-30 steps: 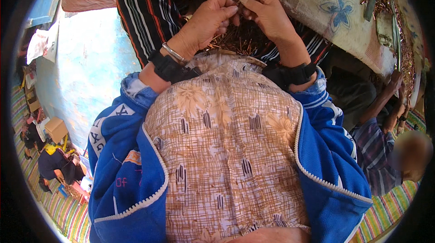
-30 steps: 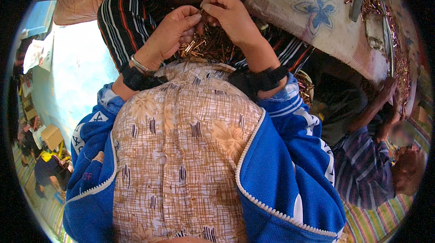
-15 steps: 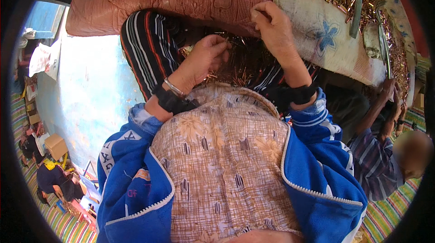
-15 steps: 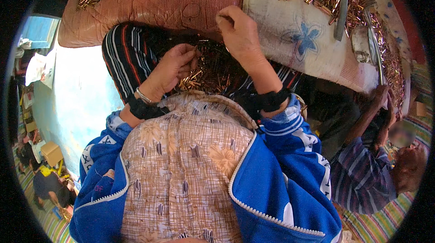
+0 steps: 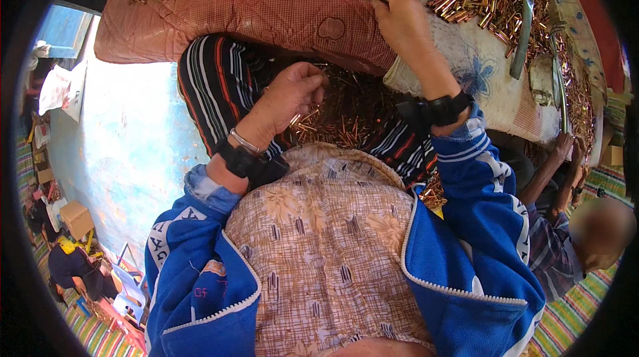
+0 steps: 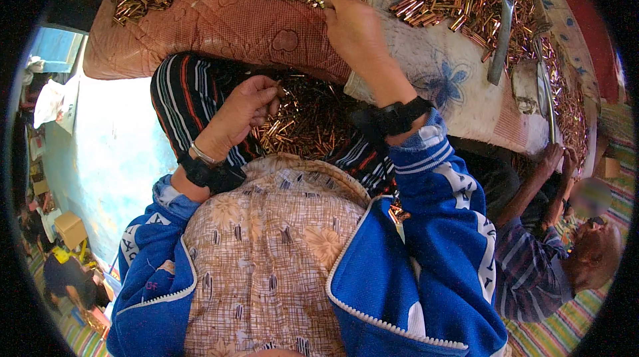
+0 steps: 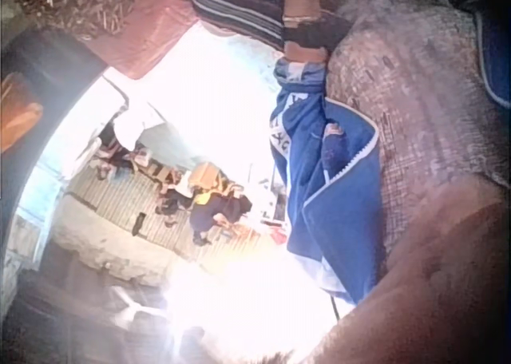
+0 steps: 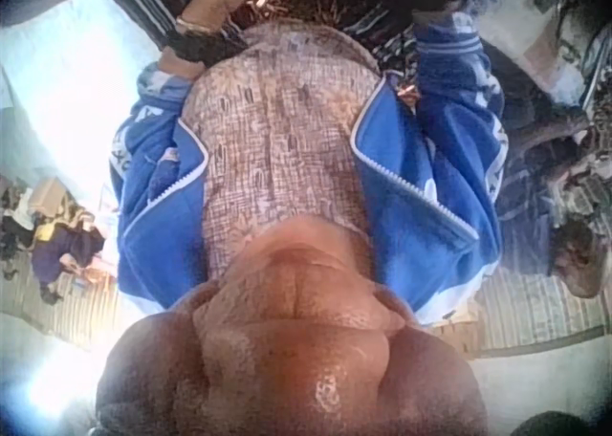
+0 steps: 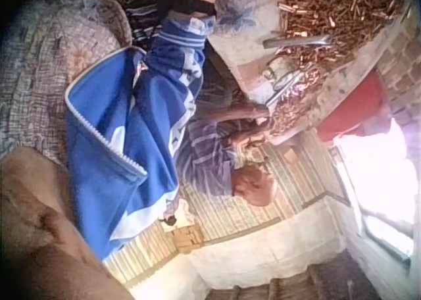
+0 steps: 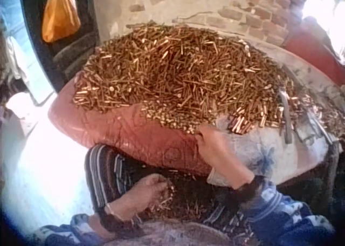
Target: Manually sorting and organizing small brass bullet casings and projectiles on a table.
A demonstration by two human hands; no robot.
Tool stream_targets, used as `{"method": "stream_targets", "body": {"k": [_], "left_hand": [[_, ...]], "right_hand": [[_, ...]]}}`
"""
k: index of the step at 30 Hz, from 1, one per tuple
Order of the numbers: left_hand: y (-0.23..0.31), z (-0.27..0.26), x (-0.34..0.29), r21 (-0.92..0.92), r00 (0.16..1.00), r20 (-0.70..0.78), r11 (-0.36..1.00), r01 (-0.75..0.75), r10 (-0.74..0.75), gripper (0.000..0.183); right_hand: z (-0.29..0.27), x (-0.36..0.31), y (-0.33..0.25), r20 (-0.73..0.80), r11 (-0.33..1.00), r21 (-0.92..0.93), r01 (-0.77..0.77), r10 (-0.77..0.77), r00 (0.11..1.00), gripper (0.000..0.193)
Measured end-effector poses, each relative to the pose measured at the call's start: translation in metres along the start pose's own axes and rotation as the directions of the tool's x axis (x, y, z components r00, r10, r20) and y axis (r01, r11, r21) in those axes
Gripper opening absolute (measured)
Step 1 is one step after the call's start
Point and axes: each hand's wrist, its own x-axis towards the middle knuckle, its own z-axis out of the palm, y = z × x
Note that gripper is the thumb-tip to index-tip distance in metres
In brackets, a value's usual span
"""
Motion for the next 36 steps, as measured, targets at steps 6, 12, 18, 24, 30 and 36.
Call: {"method": "stream_targets", "body": {"k": [6, 12, 18, 24, 30, 36], "left_hand": [[0.013, -0.002, 0.007, 0.106, 0.999, -0.001, 0.994, -0.04, 0.04, 0.014], [0.011, 0.006, 0.012, 0.081, 0.999, 0.052, 0.997, -0.011, 0.006, 0.014], [0.009, 0.009, 0.014, 0.102, 0.999, 0.044, 0.995, 0.014, -0.019, 0.014], [0.009, 0.014, 0.013, 0.064, 0.999, 0.041, 0.998, -0.025, 0.023, 0.014], [0.007, 0.025, 0.01, 0.119, 0.998, 0.051, 0.992, -0.051, 0.045, 0.016], [0.004, 0.03, 0.013, 0.096, 0.989, 0.101, 0.989, -0.115, 0.105, 0.017]], "right_hand": [[0.02, 0.007, 0.004, -0.063, 0.989, 0.04, 0.143, -0.141, 0.988, 0.014], [0.024, 0.011, 0.003, 0.064, 0.986, -0.146, 0.077, -0.068, 0.996, 0.017], [0.017, 0.004, 0.009, -0.074, 0.986, 0.138, 0.093, -0.083, 0.994, 0.011], [-0.002, -0.029, -0.013, 0.35, 0.506, 0.76, -0.407, 0.209, 0.913, 0.011], [-0.004, -0.067, -0.01, 0.445, 0.268, 0.827, -0.495, 0.226, 0.866, 0.012], [-0.01, -0.087, -0.007, 0.356, 0.546, 0.735, -0.402, 0.193, 0.914, 0.012]]}}
